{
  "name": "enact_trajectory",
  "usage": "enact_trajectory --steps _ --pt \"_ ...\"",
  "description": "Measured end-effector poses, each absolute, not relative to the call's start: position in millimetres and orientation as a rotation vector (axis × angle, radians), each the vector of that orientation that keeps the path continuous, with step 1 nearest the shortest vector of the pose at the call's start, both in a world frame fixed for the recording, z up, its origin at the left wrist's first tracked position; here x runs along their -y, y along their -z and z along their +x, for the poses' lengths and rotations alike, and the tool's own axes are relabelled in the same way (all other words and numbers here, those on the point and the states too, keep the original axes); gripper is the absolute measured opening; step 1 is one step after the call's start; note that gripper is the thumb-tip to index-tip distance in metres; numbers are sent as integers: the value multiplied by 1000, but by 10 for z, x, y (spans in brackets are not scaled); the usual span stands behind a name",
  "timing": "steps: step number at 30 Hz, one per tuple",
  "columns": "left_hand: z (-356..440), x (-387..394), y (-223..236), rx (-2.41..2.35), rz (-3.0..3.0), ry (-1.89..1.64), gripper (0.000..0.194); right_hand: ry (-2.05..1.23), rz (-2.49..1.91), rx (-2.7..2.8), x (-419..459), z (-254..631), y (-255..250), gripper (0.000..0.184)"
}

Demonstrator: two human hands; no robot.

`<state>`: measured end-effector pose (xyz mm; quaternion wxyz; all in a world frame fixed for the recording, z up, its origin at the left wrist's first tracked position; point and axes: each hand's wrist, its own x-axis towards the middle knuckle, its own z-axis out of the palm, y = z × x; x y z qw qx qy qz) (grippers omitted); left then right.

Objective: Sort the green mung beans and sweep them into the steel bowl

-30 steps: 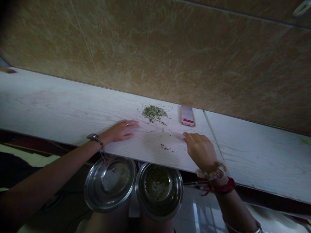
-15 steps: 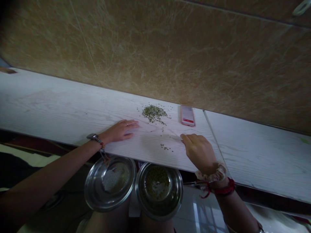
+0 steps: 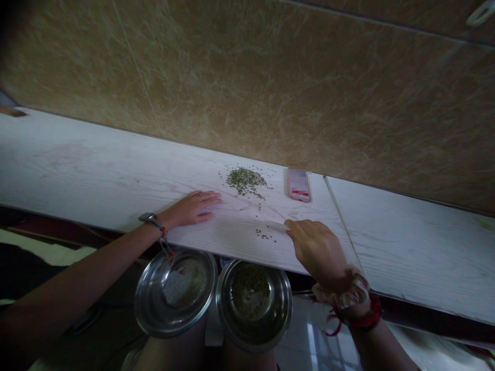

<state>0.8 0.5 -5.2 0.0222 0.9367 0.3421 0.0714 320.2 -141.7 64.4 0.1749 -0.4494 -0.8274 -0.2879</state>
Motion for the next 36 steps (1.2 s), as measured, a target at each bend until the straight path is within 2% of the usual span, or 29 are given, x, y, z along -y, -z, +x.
enact_trajectory --steps 11,23,36 --pt "-5 -12 65 -1031 2892 -269 43 789 -1478 2323 1218 3273 -491 23" --pt "22 -4 44 -1058 2884 -210 43 796 -1353 2352 1209 3109 -487 23" --pt "-10 -20 92 -1026 2891 -268 44 782 -1426 2331 1120 3133 -447 25"
